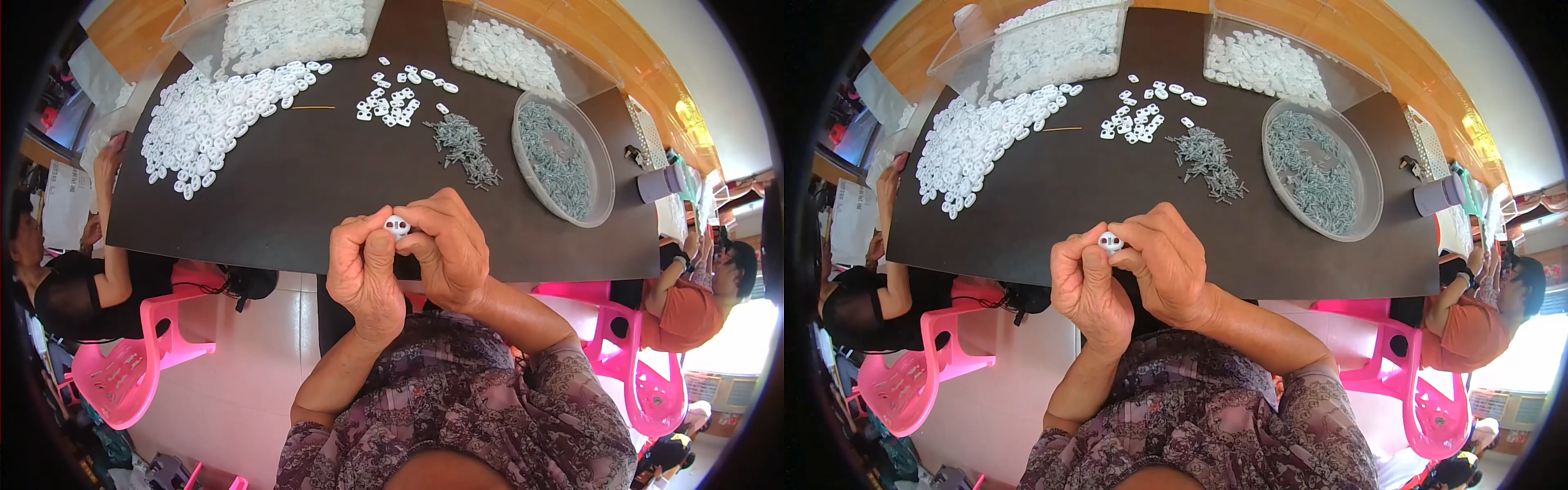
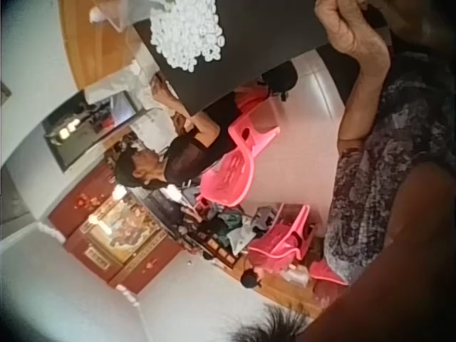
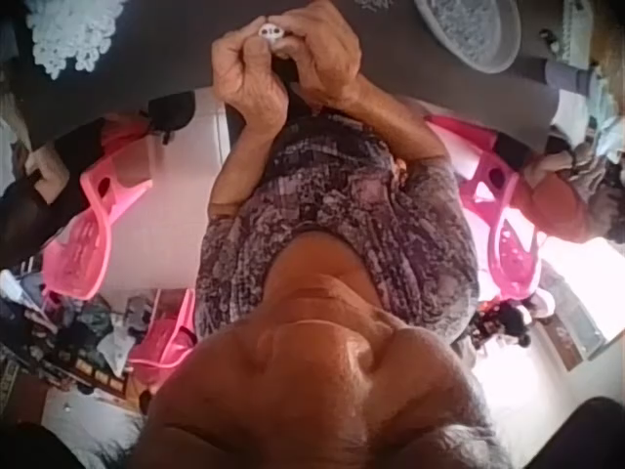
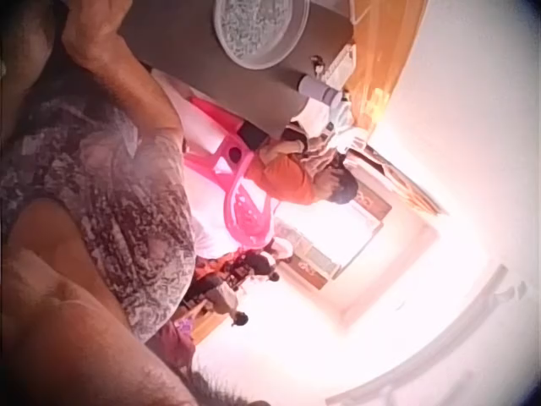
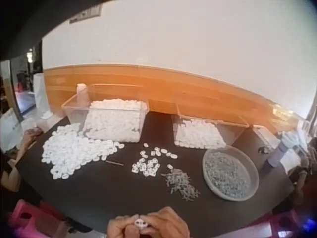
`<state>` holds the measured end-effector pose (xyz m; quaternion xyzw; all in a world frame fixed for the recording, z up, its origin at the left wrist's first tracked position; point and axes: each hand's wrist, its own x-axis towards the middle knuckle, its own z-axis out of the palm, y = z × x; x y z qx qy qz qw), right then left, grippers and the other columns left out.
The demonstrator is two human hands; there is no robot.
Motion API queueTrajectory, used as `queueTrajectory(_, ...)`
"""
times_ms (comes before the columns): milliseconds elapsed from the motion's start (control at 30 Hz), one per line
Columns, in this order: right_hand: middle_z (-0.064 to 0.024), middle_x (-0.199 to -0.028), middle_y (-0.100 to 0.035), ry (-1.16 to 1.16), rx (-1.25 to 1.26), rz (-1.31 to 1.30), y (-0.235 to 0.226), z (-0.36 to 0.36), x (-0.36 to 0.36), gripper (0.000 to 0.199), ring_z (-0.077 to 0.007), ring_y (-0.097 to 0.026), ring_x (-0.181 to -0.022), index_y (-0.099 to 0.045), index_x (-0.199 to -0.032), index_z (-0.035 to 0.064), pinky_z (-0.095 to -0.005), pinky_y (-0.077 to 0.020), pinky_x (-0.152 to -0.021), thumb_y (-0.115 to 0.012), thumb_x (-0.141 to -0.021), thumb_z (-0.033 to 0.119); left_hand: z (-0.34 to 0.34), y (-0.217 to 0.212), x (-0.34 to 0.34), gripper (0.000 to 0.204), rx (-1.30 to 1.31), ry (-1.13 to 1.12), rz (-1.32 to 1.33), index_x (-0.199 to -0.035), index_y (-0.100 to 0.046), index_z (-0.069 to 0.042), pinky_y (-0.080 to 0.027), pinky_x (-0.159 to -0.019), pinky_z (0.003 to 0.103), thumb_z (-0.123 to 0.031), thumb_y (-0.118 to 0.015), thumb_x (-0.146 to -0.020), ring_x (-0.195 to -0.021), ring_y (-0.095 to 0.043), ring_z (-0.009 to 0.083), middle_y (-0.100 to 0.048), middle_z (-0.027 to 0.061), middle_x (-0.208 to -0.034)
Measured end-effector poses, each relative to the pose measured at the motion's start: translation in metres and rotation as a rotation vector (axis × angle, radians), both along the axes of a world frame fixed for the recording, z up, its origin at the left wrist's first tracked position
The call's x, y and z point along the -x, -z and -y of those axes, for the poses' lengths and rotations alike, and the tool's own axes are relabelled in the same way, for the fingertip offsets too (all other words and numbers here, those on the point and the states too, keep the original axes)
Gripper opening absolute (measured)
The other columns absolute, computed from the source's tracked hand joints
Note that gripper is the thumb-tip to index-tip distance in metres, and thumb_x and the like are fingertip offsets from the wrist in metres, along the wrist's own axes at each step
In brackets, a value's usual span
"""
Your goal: Assembling small white plastic components by inserting tiny metal pins.
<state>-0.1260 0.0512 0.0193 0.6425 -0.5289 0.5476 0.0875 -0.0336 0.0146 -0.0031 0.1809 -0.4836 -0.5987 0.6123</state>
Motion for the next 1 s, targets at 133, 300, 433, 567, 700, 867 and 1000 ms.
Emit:
queueTrajectory(133,-0.0126,-0.080,-0.058,0.033,0.029,0.006,0.004,0.003,-0.001,0.028,-0.0243,-0.052,-0.065,-0.057,-0.097,-0.0035,-0.0312,-0.0427,-0.054,-0.068,-0.072,0.001,-0.001,0.002,0.001,0.016,0.011,0.003,-0.006,-0.100,-0.057,0.002,-0.042,-0.072,0.022,-0.012,-0.053,-0.093,-0.077,-0.049,0.0075,-0.053,0.0016,-0.085)
queueTrajectory(300,-0.0125,-0.082,-0.056,0.061,0.039,-0.030,0.006,0.003,-0.002,0.028,-0.0243,-0.051,-0.066,-0.056,-0.099,-0.0030,-0.0313,-0.0428,-0.055,-0.067,-0.073,0.000,-0.002,0.007,0.002,0.017,-0.052,0.049,-0.027,-0.102,-0.054,0.001,-0.043,-0.073,0.022,-0.014,-0.050,-0.095,-0.079,-0.050,0.0072,-0.054,0.0025,-0.090)
queueTrajectory(433,-0.0131,-0.084,-0.056,0.105,0.019,-0.010,0.004,0.001,-0.010,0.026,-0.0253,-0.051,-0.070,-0.056,-0.099,-0.0025,-0.0325,-0.0432,-0.057,-0.066,-0.075,0.002,-0.005,0.003,-0.001,0.018,-0.136,0.064,-0.039,-0.103,-0.053,0.001,-0.045,-0.076,0.023,-0.015,-0.049,-0.095,-0.083,-0.052,0.0077,-0.056,0.0038,-0.092)
queueTrajectory(567,-0.0128,-0.084,-0.056,0.103,0.018,0.014,0.005,0.003,-0.010,0.025,-0.0256,-0.050,-0.071,-0.056,-0.099,-0.0019,-0.0334,-0.0430,-0.058,-0.066,-0.076,0.004,-0.006,0.002,-0.002,0.019,-0.158,0.098,-0.071,-0.103,-0.053,0.000,-0.045,-0.078,0.023,-0.016,-0.049,-0.095,-0.085,-0.053,0.0080,-0.056,0.0044,-0.094)
queueTrajectory(700,-0.0122,-0.083,-0.056,0.097,0.043,0.012,0.004,0.004,-0.010,0.024,-0.0251,-0.050,-0.070,-0.056,-0.097,-0.0015,-0.0328,-0.0427,-0.058,-0.066,-0.076,0.005,-0.006,0.002,-0.002,0.019,-0.090,0.075,-0.056,-0.102,-0.053,0.000,-0.043,-0.073,0.021,-0.018,-0.049,-0.096,-0.080,-0.049,0.0061,-0.052,0.0015,-0.088)
queueTrajectory(867,-0.0114,-0.079,-0.055,0.105,0.116,-0.035,0.006,0.008,-0.011,0.025,-0.0240,-0.050,-0.065,-0.056,-0.095,-0.0023,-0.0318,-0.0415,-0.054,-0.068,-0.073,0.003,-0.006,0.004,0.000,0.019,-0.043,0.027,-0.026,-0.100,-0.053,0.000,-0.041,-0.070,0.020,-0.018,-0.049,-0.096,-0.077,-0.046,0.0053,-0.050,0.0001,-0.084)
queueTrajectory(1000,-0.0113,-0.078,-0.054,0.095,0.123,-0.066,0.006,0.008,-0.008,0.026,-0.0235,-0.049,-0.063,-0.056,-0.094,-0.0029,-0.0316,-0.0409,-0.053,-0.068,-0.072,0.002,-0.006,0.006,0.003,0.017,0.007,-0.014,-0.027,-0.100,-0.054,0.002,-0.038,-0.067,0.020,-0.014,-0.049,-0.095,-0.074,-0.043,0.0072,-0.049,0.0012,-0.083)
